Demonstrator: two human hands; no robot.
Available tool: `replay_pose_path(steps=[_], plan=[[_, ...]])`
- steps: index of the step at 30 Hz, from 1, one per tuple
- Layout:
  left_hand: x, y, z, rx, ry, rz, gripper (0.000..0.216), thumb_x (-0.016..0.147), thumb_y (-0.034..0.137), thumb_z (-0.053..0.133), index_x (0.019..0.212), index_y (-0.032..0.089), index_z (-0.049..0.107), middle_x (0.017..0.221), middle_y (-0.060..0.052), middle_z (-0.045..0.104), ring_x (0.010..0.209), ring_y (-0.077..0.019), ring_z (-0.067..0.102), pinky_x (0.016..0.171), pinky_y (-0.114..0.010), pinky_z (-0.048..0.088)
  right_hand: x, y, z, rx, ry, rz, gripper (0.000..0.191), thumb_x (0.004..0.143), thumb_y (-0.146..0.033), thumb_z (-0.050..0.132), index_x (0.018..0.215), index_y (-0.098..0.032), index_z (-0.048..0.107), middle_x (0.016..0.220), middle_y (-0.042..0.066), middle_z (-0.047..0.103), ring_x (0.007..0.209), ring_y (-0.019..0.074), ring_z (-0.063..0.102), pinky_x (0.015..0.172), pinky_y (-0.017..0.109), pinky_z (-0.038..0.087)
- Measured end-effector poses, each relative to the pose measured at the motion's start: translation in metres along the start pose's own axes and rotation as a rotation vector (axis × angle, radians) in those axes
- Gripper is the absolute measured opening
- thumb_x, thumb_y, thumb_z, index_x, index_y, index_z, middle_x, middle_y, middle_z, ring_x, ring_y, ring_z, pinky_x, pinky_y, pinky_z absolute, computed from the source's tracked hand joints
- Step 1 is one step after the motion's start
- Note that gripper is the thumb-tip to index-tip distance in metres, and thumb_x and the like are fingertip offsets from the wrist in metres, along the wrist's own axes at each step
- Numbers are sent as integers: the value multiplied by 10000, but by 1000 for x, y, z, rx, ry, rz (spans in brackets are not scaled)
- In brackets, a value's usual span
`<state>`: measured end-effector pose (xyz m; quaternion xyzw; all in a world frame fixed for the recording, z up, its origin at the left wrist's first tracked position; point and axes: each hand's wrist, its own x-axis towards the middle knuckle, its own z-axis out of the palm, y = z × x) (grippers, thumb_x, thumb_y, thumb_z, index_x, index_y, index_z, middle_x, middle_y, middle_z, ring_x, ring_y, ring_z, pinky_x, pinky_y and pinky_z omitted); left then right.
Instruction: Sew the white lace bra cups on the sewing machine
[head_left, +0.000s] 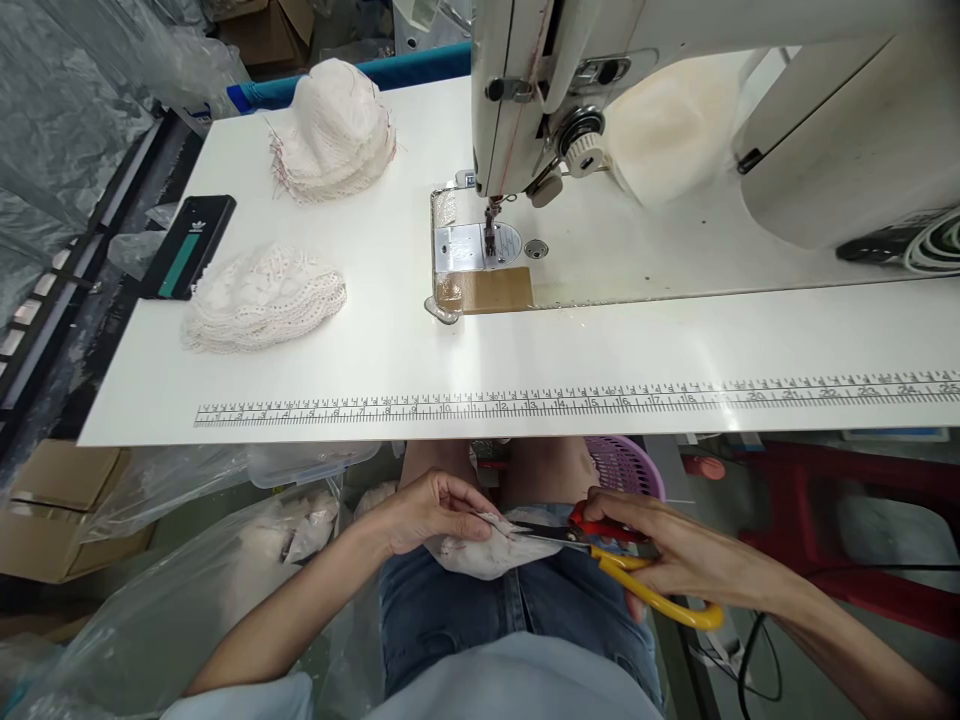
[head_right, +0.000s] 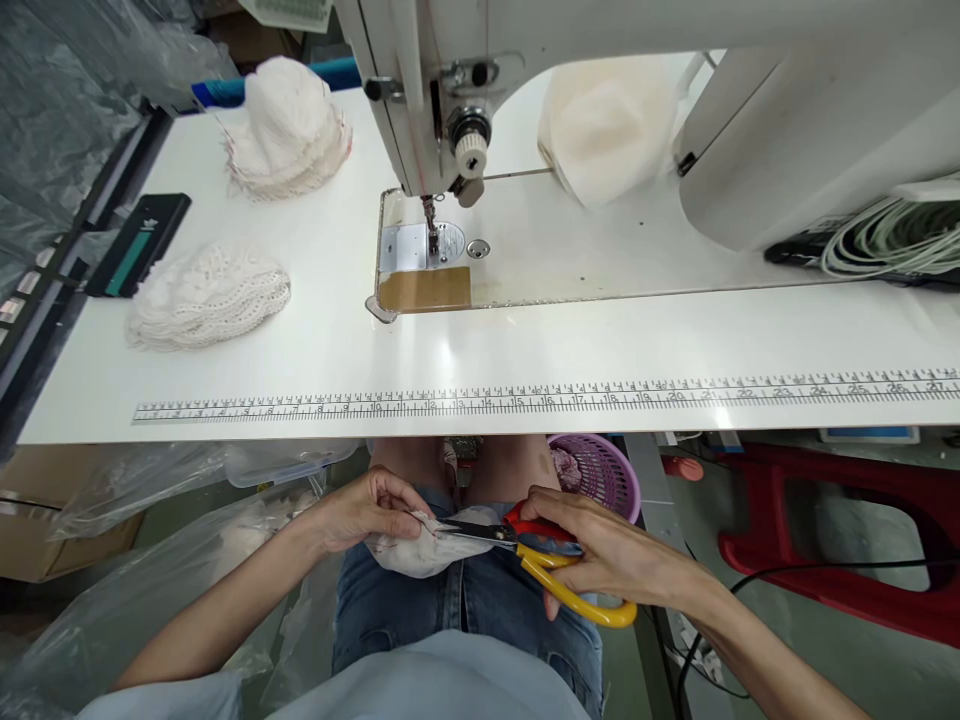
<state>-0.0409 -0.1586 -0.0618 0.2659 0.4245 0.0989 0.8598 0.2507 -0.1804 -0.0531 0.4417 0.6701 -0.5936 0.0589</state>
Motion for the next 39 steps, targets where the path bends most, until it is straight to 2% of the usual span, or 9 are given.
replay_pose_path(steps=[9, 12, 18, 24, 30, 32, 36, 39], plan=[[0, -1, -1, 17, 27, -13, 275, 522, 264, 832, 758, 151, 748, 733, -58, 728, 580, -101, 607, 549, -181, 442, 1, -3, 0, 21, -7, -66, 326, 703, -205, 572, 1027, -184, 542, 943, 62, 659, 878, 244, 607, 774, 294, 449], [0, -1, 0, 14, 29, -18, 278, 514, 269, 836, 749, 148, 748, 732, -60, 727, 579, -102, 607, 546, -182, 443, 1, -3, 0, 35, -1, -71, 306, 707, -203, 559, 1013, -188, 548, 875, 53, 671, 887, 247, 608, 800, 301, 444], [2, -1, 1, 6, 32, -16, 294, 498, 279, 841, 741, 142, 748, 657, -42, 711, 451, -61, 523, 436, -165, 370, 0, 4, 1, -8, 35, -76, 270, 719, -238, 566, 986, -193, 578, 936, 75, 666, 930, 262, 600, 810, 304, 447], [0, 0, 0, 56, 24, -4, 293, 529, 285, 829, 778, 153, 749, 702, -49, 719, 560, -84, 580, 537, -171, 424, 1, 23, 7, -83, 26, -52, 334, 763, -305, 559, 1080, -202, 551, 1043, 89, 631, 996, 274, 565, 863, 344, 419], [-2, 0, 3, 67, 69, -8, 302, 535, 314, 821, 776, 146, 748, 636, -35, 696, 506, -64, 528, 490, -161, 376, 3, 5, 5, -85, 31, 41, 373, 679, -304, 608, 1041, -214, 588, 1029, 74, 633, 949, 272, 588, 797, 315, 464], [-3, -1, 5, 79, 90, -15, 313, 534, 324, 819, 779, 143, 747, 605, -23, 681, 485, -54, 503, 481, -160, 362, 2, 2, 5, -96, 36, 54, 446, 639, -346, 660, 1060, -218, 586, 1054, 75, 631, 966, 285, 585, 814, 334, 469], [-3, -2, 9, 103, 149, -35, 348, 518, 349, 818, 781, 135, 743, 581, -8, 658, 476, -50, 481, 473, -166, 339, 2, 2, 7, -136, 70, 49, 660, 568, -453, 729, 1166, -230, 557, 1203, 95, 577, 1081, 329, 538, 890, 387, 447], [-4, -4, 11, 126, 165, -31, 359, 527, 369, 809, 783, 127, 740, 568, -2, 641, 474, -49, 460, 469, -170, 317, 2, 1, 9, -157, 94, 1, 626, 589, -467, 721, 1149, -235, 567, 1189, 92, 586, 1066, 321, 553, 854, 361, 472]])
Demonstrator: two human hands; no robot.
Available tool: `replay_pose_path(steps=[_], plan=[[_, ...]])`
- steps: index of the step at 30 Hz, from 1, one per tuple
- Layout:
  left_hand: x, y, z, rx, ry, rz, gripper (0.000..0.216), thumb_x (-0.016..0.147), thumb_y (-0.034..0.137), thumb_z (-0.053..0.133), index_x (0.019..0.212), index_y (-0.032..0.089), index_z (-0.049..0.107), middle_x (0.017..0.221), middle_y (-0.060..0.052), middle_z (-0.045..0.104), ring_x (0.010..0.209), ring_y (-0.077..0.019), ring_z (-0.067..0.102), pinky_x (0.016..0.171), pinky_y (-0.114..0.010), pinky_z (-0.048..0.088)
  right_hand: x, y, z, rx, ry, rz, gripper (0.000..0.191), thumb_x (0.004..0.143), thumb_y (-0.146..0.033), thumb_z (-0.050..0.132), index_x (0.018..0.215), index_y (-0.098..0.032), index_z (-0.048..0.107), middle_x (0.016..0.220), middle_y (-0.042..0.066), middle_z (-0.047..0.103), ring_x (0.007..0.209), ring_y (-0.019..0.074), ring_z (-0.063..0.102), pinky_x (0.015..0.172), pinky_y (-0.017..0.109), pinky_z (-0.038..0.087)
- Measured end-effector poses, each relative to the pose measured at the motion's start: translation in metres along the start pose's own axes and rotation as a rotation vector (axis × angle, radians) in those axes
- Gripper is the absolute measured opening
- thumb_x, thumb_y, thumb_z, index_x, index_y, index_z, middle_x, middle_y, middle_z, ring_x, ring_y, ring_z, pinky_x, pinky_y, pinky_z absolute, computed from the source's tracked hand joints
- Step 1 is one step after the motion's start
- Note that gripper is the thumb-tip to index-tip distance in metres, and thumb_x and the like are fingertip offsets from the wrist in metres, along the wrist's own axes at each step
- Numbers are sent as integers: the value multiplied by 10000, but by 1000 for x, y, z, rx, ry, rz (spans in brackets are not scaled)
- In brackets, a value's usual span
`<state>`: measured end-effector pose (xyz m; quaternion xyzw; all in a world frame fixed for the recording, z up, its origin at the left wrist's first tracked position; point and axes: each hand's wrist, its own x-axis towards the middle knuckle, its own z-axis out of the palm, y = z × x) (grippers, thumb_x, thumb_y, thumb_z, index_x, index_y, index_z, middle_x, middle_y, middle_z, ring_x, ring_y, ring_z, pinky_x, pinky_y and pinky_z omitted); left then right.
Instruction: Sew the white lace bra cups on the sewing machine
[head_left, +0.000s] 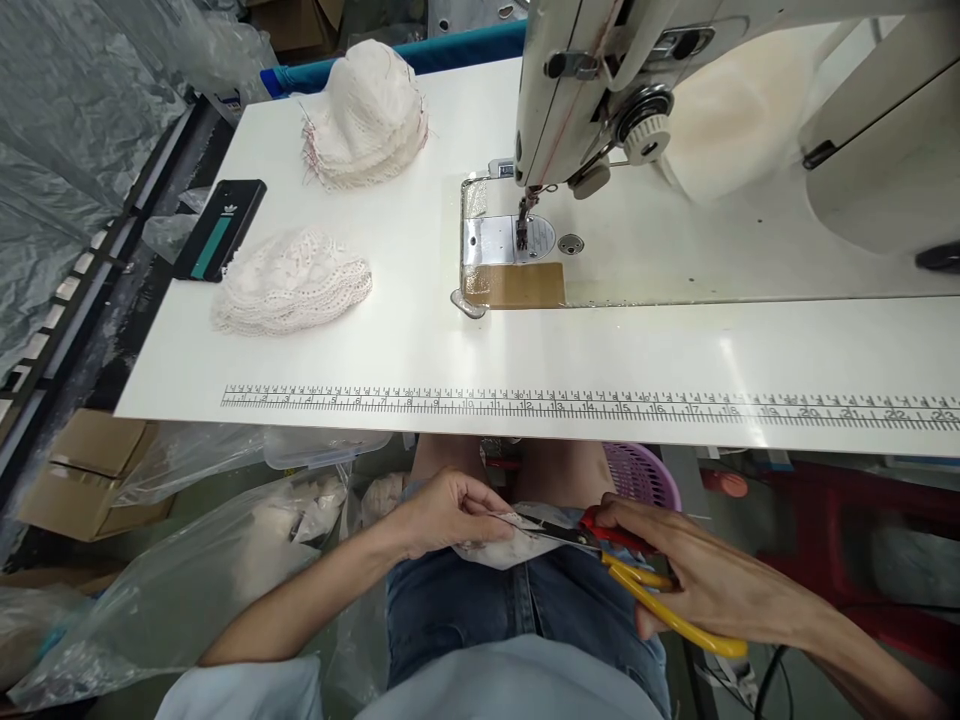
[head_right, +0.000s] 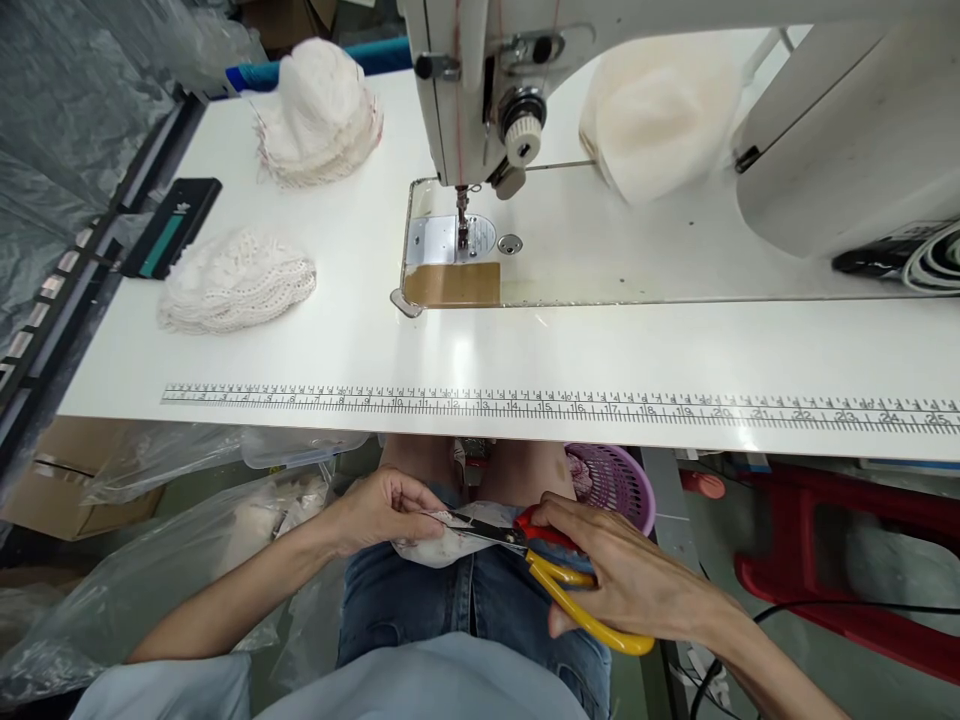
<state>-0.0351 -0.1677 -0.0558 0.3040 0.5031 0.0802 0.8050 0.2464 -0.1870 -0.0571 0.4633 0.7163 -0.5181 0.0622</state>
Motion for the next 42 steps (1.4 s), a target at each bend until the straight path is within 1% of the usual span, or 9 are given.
replay_pose_path(steps=[4, 8, 12, 17, 27, 30, 33, 36, 42], plan=[[-1, -1, 0, 25, 1, 21, 355, 554, 385, 793, 788, 122, 739, 540, 7, 608, 460, -47, 419, 462, -179, 293, 1, -6, -1, -14, 35, -48, 581, 597, -433, 735, 1113, -226, 564, 1141, 92, 604, 1015, 308, 580, 791, 327, 491], [0, -1, 1, 33, 13, 24, 366, 553, 394, 792, 798, 126, 740, 540, 7, 600, 460, -53, 409, 462, -190, 283, 4, -7, -1, 7, 54, -78, 421, 659, -337, 676, 1049, -227, 561, 1024, 64, 642, 899, 266, 617, 711, 288, 484], [1, 1, 3, 29, 16, 33, 365, 555, 395, 790, 790, 120, 740, 540, 5, 593, 464, -53, 409, 460, -188, 284, 6, -6, 0, 51, 15, -80, 329, 687, -226, 615, 1005, -225, 531, 880, 16, 647, 756, 208, 621, 663, 258, 458], [0, 3, 4, 34, 27, 23, 381, 543, 395, 793, 801, 120, 741, 546, 0, 600, 465, -56, 429, 464, -187, 315, 5, -7, -2, 94, -39, -65, 250, 699, -152, 554, 938, -214, 520, 801, 4, 618, 686, 188, 613, 584, 229, 434], [-1, 4, 5, 14, 27, -15, 440, 492, 421, 808, 798, 113, 738, 559, -6, 621, 471, -65, 455, 488, -199, 340, 7, -14, -7, 179, -70, -95, 85, 794, -234, 541, 876, -215, 529, 796, 13, 598, 695, 180, 619, 592, 224, 461], [-1, 5, 5, 3, 28, -18, 449, 483, 422, 811, 796, 109, 737, 557, -5, 621, 466, -62, 451, 483, -196, 332, 7, -10, -4, 149, -43, -104, 123, 794, -266, 553, 907, -222, 531, 789, 11, 598, 661, 171, 614, 563, 220, 460], [-1, 5, 4, -5, 38, -24, 450, 475, 419, 814, 791, 108, 737, 555, -8, 624, 469, -66, 460, 488, -199, 338, 8, -7, -1, 111, -13, -104, 173, 787, -294, 567, 941, -222, 535, 837, 21, 603, 654, 171, 615, 543, 220, 457], [-1, 5, 5, -11, 44, -31, 452, 466, 421, 815, 781, 106, 737, 552, -7, 624, 471, -65, 464, 493, -197, 342, 9, -6, 1, 97, -9, -114, 191, 799, -324, 568, 957, -222, 534, 865, 24, 609, 667, 172, 620, 564, 224, 464], [0, 2, 4, -18, 43, -14, 462, 477, 435, 807, 788, 101, 734, 579, -16, 638, 500, -69, 482, 508, -195, 358, 7, -10, -2, 112, -24, -127, 211, 832, -358, 547, 983, -213, 522, 830, 31, 648, 694, 191, 635, 622, 248, 471]])
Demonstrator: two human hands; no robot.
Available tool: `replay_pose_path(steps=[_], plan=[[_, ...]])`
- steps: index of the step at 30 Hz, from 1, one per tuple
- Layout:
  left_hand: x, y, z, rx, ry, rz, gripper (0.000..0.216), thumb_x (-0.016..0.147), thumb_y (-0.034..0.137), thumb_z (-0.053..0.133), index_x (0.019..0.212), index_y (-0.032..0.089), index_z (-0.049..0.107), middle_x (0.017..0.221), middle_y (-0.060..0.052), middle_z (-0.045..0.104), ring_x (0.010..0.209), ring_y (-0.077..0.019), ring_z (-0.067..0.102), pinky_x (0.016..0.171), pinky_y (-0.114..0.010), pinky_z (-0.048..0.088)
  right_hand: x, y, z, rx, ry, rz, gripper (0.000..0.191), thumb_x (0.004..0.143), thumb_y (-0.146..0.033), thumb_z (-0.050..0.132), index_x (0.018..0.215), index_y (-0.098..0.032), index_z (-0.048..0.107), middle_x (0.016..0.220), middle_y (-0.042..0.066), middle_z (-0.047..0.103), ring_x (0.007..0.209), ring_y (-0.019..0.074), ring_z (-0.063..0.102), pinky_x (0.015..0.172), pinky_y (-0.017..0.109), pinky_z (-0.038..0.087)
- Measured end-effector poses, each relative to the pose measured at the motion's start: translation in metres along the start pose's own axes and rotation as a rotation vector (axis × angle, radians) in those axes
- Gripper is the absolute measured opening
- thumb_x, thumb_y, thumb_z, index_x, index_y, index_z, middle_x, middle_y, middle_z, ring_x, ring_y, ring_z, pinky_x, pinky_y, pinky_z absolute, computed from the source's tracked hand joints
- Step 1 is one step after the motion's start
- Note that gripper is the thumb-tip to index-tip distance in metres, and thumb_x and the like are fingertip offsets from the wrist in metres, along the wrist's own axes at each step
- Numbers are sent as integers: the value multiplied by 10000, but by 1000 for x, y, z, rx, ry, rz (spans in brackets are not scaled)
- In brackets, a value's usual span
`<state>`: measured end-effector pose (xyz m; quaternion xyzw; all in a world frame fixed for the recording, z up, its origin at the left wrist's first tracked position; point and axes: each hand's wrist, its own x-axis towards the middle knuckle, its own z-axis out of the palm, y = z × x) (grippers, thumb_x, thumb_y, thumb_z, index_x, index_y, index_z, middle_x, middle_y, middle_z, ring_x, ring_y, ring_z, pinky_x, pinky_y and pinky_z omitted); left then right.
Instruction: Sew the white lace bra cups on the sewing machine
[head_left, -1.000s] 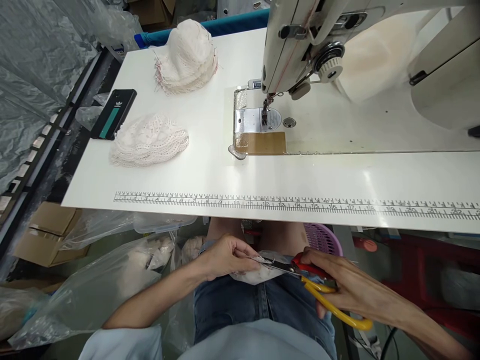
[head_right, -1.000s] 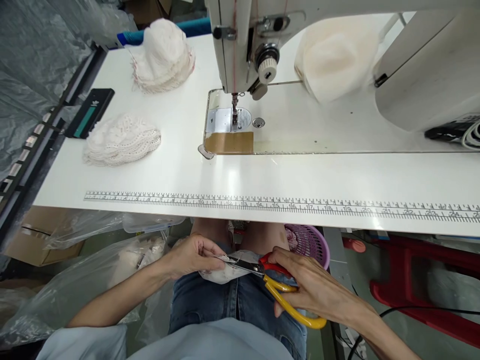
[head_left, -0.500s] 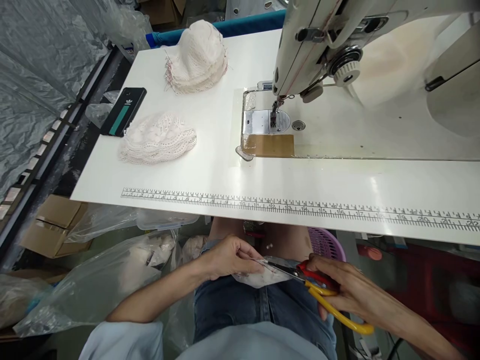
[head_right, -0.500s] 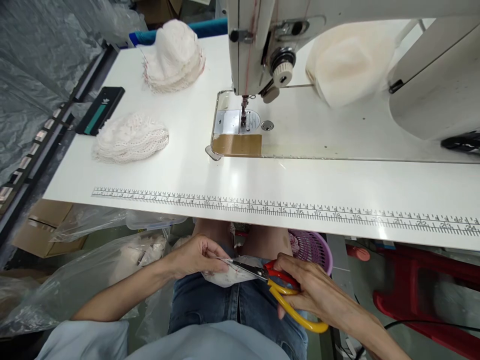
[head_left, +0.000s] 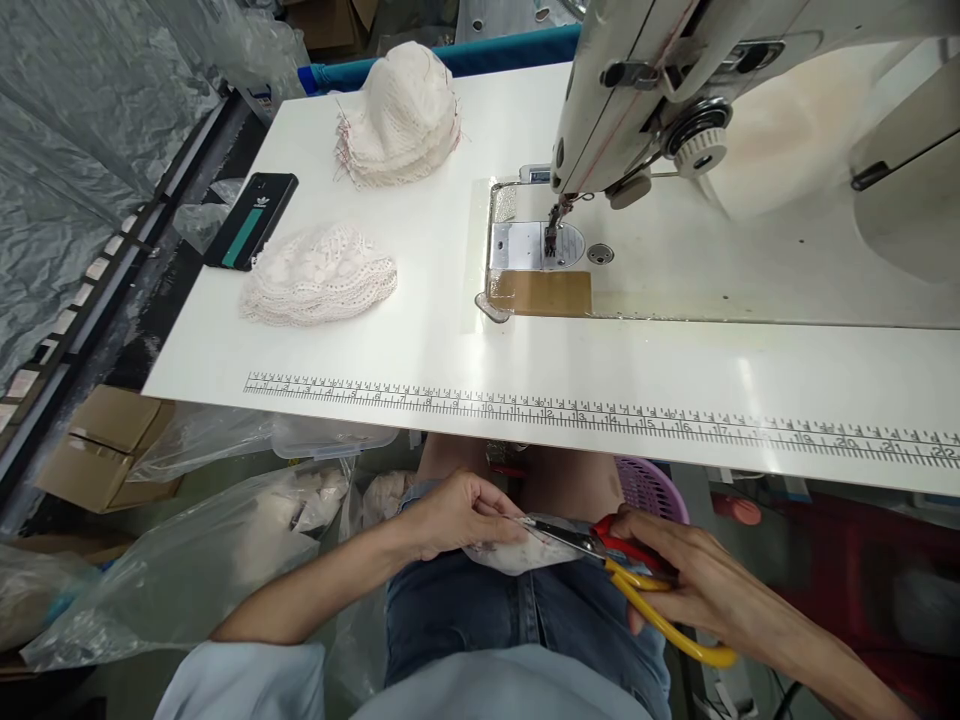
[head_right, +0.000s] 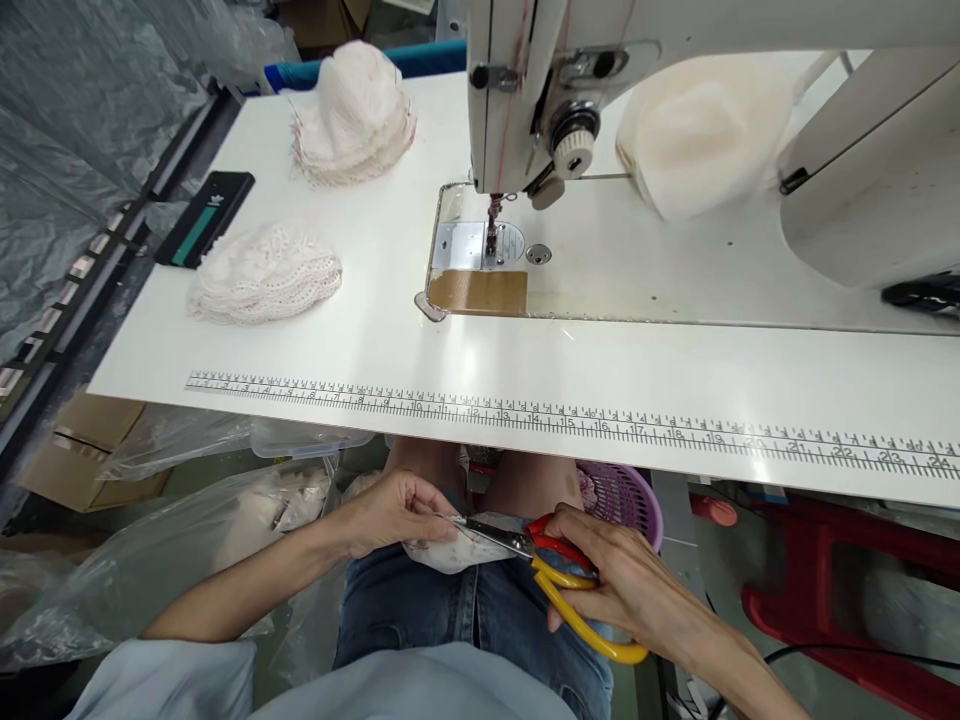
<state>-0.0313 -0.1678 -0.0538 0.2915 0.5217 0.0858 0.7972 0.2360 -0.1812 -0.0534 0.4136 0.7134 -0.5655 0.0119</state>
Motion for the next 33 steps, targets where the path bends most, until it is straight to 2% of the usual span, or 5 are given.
replay_pose_path(steps=[8, 17, 27, 33], plan=[[0, -1, 0, 17, 5, 7, 457, 483, 438, 803, 788, 105, 736, 591, -19, 643, 510, -74, 490, 513, -198, 359, 1, 6, 4, 2, 38, -28, 230, 806, -333, 585, 1001, -225, 531, 850, 19, 666, 720, 189, 631, 651, 251, 464], [2, -4, -1, 5, -14, 13, 446, 497, 434, 803, 793, 107, 733, 587, -14, 634, 501, -65, 479, 502, -192, 353, 1, -7, -3, 61, -1, 8, 175, 824, -322, 566, 953, -209, 526, 862, 23, 632, 697, 173, 638, 629, 232, 473], [4, -5, 0, -3, -12, 45, 407, 531, 410, 799, 787, 100, 731, 564, -8, 619, 473, -48, 456, 461, -170, 323, 2, 1, 4, -7, 53, -13, 176, 789, -258, 588, 947, -222, 520, 840, 0, 650, 674, 155, 626, 602, 211, 436], [4, -6, 1, 18, -11, 54, 390, 544, 410, 790, 773, 101, 728, 546, 3, 605, 461, -45, 437, 449, -170, 305, 1, 5, 6, -17, 61, -18, 184, 815, -239, 542, 995, -225, 508, 869, -1, 651, 660, 147, 642, 575, 203, 440]])
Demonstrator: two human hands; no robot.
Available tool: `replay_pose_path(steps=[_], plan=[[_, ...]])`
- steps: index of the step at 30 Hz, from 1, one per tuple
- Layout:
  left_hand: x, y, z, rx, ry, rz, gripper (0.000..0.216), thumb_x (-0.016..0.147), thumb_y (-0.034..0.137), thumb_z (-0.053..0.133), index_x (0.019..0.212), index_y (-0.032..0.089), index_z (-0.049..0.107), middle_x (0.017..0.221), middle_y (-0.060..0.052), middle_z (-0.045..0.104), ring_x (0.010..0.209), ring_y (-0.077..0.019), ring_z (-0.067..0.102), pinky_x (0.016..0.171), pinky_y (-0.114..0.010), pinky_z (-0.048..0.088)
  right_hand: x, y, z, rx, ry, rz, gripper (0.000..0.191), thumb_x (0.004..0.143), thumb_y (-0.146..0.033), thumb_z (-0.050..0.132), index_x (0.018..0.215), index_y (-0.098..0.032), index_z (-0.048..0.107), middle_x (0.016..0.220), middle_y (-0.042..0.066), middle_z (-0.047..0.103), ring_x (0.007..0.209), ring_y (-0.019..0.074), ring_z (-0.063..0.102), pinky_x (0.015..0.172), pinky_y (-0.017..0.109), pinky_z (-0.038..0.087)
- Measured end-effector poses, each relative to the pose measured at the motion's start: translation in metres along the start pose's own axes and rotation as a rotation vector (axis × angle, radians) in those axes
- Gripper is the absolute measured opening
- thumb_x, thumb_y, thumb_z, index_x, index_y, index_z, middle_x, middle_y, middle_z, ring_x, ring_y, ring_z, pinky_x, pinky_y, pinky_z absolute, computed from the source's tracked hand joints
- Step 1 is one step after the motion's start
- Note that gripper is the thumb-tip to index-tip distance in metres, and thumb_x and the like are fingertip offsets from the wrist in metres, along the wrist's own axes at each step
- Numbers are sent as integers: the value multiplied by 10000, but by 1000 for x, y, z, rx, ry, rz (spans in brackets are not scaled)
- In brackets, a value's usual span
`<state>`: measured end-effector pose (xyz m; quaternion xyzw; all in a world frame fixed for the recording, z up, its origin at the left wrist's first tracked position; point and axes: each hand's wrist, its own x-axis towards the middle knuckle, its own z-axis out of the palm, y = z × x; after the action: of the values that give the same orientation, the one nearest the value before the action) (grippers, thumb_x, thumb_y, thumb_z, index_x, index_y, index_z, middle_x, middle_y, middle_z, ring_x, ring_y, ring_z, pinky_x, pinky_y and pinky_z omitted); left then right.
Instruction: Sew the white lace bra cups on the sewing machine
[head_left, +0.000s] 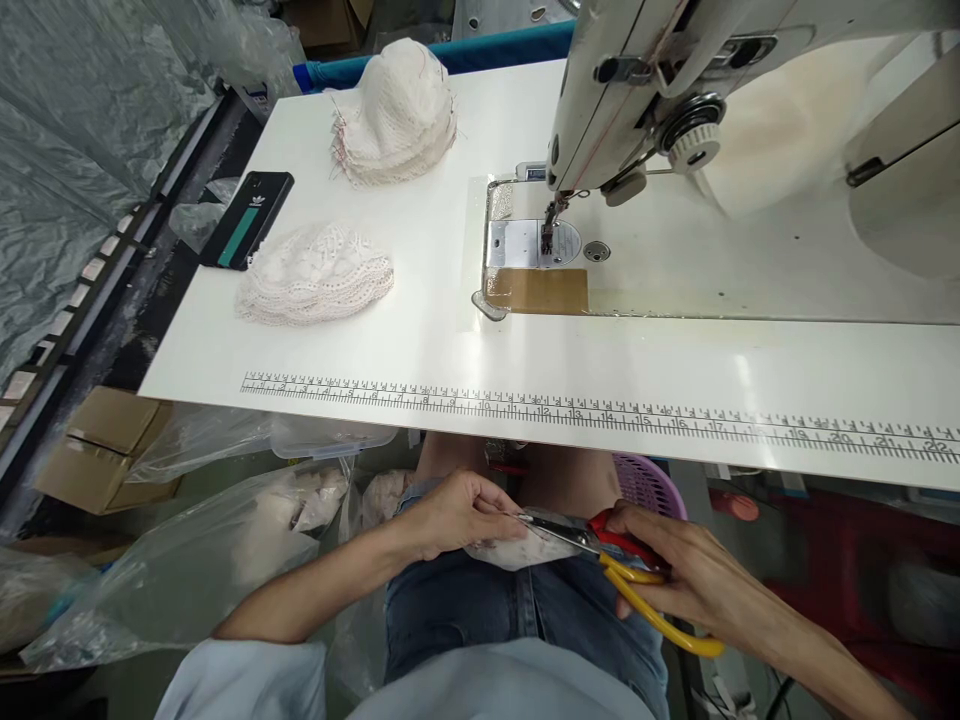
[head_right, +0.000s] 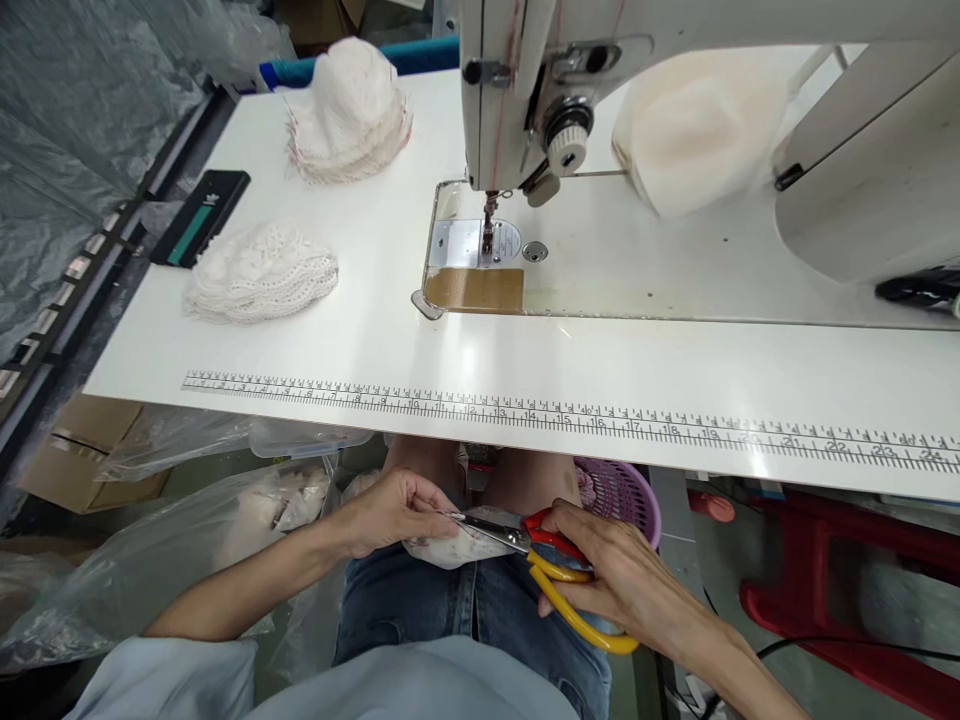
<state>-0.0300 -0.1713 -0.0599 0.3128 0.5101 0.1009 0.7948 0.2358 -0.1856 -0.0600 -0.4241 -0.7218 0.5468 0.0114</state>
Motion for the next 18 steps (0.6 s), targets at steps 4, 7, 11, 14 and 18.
replay_pose_path(steps=[4, 7, 11, 14, 18], plan=[[0, 2, 1, -16, 20, -17, 417, 521, 427, 795, 766, 97, 724, 548, 3, 604, 461, -48, 440, 445, -173, 293, -1, 3, 1, -17, 0, -12, 175, 834, -253, 538, 1001, -230, 492, 874, -5, 638, 682, 147, 645, 596, 206, 440], [0, 3, 2, -26, 26, -25, 432, 505, 433, 801, 765, 97, 722, 559, 0, 611, 470, -52, 452, 459, -178, 307, -1, 5, 3, -48, 21, -25, 195, 839, -284, 559, 1006, -229, 476, 888, -2, 633, 698, 146, 639, 605, 207, 432], [-1, 3, 3, -39, 42, -39, 446, 485, 437, 807, 756, 93, 719, 577, -7, 619, 483, -57, 467, 474, -183, 321, -1, 5, 3, -70, 28, -40, 200, 858, -324, 554, 1010, -232, 463, 894, 0, 627, 712, 141, 631, 607, 206, 422], [-1, 3, 4, -42, 44, -51, 452, 474, 437, 812, 752, 93, 719, 569, -6, 616, 475, -58, 461, 468, -187, 312, -1, 7, 3, -85, 25, -59, 198, 879, -356, 526, 1013, -230, 454, 892, 5, 619, 704, 137, 625, 599, 206, 418], [0, 4, 4, -69, 47, -69, 446, 453, 440, 819, 722, 98, 718, 572, -12, 625, 482, -66, 470, 478, -195, 314, 0, 9, 5, -150, 45, -74, 210, 873, -386, 531, 986, -224, 461, 865, 10, 610, 668, 139, 602, 580, 213, 409]])
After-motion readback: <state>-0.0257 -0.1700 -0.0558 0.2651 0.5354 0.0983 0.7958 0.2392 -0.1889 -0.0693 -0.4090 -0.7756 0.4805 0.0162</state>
